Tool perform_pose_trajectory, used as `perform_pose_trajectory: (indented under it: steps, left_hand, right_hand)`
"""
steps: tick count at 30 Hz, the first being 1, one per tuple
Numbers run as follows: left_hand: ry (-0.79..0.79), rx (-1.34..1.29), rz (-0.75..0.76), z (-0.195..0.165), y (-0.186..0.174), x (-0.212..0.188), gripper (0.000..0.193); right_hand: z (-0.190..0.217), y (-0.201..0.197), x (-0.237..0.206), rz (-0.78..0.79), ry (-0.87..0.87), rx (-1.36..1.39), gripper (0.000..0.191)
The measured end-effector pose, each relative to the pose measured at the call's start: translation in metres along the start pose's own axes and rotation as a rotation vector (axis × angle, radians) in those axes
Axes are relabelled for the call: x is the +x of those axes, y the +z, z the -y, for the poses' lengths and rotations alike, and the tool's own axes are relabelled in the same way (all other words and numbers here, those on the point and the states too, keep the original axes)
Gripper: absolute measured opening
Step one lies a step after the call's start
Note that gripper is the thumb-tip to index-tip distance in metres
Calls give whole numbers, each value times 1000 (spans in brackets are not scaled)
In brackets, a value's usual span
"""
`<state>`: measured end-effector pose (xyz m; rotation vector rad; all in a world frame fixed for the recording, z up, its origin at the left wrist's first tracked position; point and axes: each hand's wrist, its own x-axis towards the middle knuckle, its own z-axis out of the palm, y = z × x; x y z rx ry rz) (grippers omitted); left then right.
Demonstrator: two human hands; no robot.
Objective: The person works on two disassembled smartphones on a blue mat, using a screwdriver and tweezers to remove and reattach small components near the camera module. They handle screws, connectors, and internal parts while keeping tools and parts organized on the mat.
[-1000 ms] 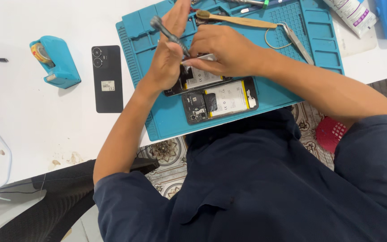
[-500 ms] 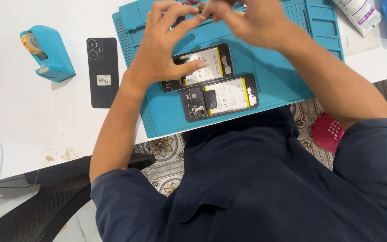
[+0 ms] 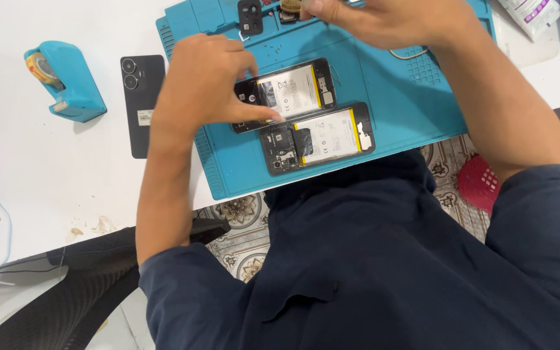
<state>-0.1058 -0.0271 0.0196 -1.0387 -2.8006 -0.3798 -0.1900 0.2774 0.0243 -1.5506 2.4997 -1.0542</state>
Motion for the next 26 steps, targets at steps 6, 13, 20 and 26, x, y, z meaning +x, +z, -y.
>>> perform_pose_trajectory:
  steps: [6, 13, 20, 26]
  left_hand:
    - [-147, 135, 64, -7, -8, -7, 87]
    - [-234, 2, 157, -4, -2, -4, 88]
    - [-271, -62, 233, -3, -4, -4, 81]
    - [-242, -251, 71, -4, -16, -5, 68]
  right_hand:
    - [25, 14, 15, 263, 196, -40, 30]
    - [45, 37, 14, 272, 59, -136, 67]
    - [48, 40, 18, 356, 164, 10, 51]
    - [-17, 42, 0, 363, 326, 170, 34]
